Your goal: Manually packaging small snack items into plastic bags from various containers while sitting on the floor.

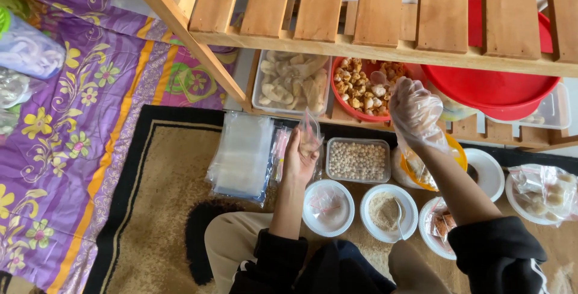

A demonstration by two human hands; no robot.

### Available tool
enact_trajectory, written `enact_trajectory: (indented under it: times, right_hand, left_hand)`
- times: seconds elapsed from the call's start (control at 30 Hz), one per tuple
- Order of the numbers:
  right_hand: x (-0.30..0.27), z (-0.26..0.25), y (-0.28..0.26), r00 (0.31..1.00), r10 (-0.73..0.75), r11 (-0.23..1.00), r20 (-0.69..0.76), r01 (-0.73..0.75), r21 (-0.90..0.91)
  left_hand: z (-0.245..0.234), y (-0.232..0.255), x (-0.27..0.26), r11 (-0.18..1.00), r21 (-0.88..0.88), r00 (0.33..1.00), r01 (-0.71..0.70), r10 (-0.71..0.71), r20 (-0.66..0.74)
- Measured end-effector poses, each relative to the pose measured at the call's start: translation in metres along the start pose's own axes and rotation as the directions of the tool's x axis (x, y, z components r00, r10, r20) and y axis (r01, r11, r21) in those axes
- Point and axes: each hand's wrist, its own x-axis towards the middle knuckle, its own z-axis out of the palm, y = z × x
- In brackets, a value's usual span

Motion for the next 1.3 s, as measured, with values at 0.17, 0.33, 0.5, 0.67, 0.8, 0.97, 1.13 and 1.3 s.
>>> enact_trajectory:
  times: [0.17,0.33,0.5,0.67,0.8,0.97,1.13,1.3]
  right_hand:
    - [0.000,0.095,-0.006,0.998,0.022,0.999,-0.050,-0.021,0.036]
    - [0.046,0.066,-0.027,0.985,0.172,0.976,-0.004,-0.171,-0.135]
    - [0.030,0.104,-0.018,0.993,0.050,0.978,0.107,-0.027,-0.205]
    - [-0.029,0.188,-0.012,0.998,0.055,0.991,0.011,-0.053,-0.124]
    - [-0.021,0.184,-0.018,0.994,0.106,0.993,0.031,-0.104,-0.063]
    - [-0.008,0.168,-0.021,0.957,0.215,0.976,0.193,-0.216,-0.016]
    - [0.001,0.150,-0.022,0.882,0.305,0.944,0.359,-0.330,0.009]
    - [0.015,0.138,-0.026,0.777,0.368,0.898,0.511,-0.439,0.022]
  left_hand:
    - [-0.012,0.000,0.014,0.999,0.020,0.999,0.051,-0.051,0.000]
    - [-0.007,0.011,0.011,0.996,0.079,0.999,0.037,-0.040,0.027]
    - [0.015,0.024,-0.002,0.997,0.071,0.997,0.034,-0.039,0.068]
    - [-0.004,0.014,0.010,0.996,0.084,0.996,0.036,-0.043,0.084]
    - [-0.019,0.013,0.016,0.995,0.089,0.996,0.033,-0.041,0.084]
    - [-0.018,0.020,0.011,0.996,0.089,0.997,0.028,-0.033,0.065]
    - [-0.022,0.019,0.009,0.996,0.086,0.996,0.017,-0.025,0.086]
    - [-0.023,0.022,0.006,0.996,0.088,0.996,0.012,-0.020,0.088]
